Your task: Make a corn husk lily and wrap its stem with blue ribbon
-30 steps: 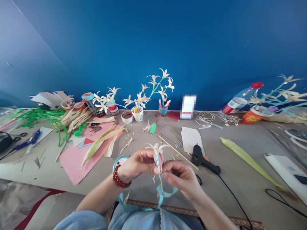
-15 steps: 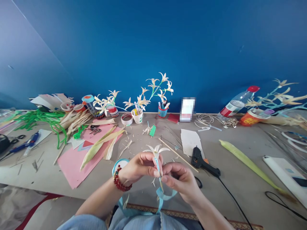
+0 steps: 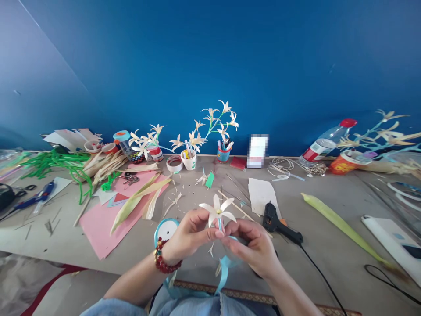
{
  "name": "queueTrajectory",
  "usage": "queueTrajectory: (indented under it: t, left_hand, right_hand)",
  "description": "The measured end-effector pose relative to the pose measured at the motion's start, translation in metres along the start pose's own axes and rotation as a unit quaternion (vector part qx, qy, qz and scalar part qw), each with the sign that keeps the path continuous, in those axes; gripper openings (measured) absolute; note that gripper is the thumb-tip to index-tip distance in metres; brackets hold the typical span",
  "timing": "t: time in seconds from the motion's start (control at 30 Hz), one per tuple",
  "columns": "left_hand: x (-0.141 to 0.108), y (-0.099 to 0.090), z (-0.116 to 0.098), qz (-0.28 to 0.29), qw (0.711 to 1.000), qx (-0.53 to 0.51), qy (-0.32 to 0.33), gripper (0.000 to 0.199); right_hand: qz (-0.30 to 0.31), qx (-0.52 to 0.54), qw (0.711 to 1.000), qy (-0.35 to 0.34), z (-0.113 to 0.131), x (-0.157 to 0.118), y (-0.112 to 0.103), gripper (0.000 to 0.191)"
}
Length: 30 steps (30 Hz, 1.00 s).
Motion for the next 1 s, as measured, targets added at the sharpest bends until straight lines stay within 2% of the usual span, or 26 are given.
queueTrajectory:
  t: [0.2, 0.37, 0.63, 0.8, 0.9, 1.0]
  left_hand:
    - [-0.001, 0.004, 0.001, 0.038, 0.997, -0.063, -0.025, 0.023]
    - [0.001, 0.006, 0.002, 0.064, 0.993, -0.082, -0.048, 0.026]
    - [0.001, 0.007, 0.006, 0.090, 0.991, -0.091, -0.041, 0.027]
    - [0.000, 0.005, 0.006, 0.070, 0.995, -0.073, 0.000, 0.020]
    - [-0.001, -0.001, 0.006, 0.011, 0.999, 0.004, 0.051, 0.016]
    - [-0.004, -0.006, 0.004, -0.038, 0.993, 0.065, 0.092, 0.012]
  right_hand:
    - [0.071, 0.035, 0.996, 0.042, -0.004, 0.002, -0.001, 0.020]
    - [0.089, 0.083, 0.990, 0.078, -0.009, 0.002, 0.003, 0.025]
    - [0.085, 0.184, 0.969, 0.140, -0.018, -0.001, 0.011, 0.032]
    - [0.041, 0.147, 0.984, 0.086, -0.011, 0.002, 0.007, 0.025]
    - [0.009, 0.063, 0.998, 0.028, -0.003, 0.003, 0.003, 0.016]
    - [0.000, -0.028, 0.999, -0.015, 0.005, 0.003, 0.000, 0.017]
Point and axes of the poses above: each hand's wrist, its own x-axis towards the middle knuckle, its own y-axis out of the palm, z = x × y, the point moved 5 cm from there along x, towards the middle knuckle, and after that the axes turned 8 degrees about -z, right-handed, at the moved point
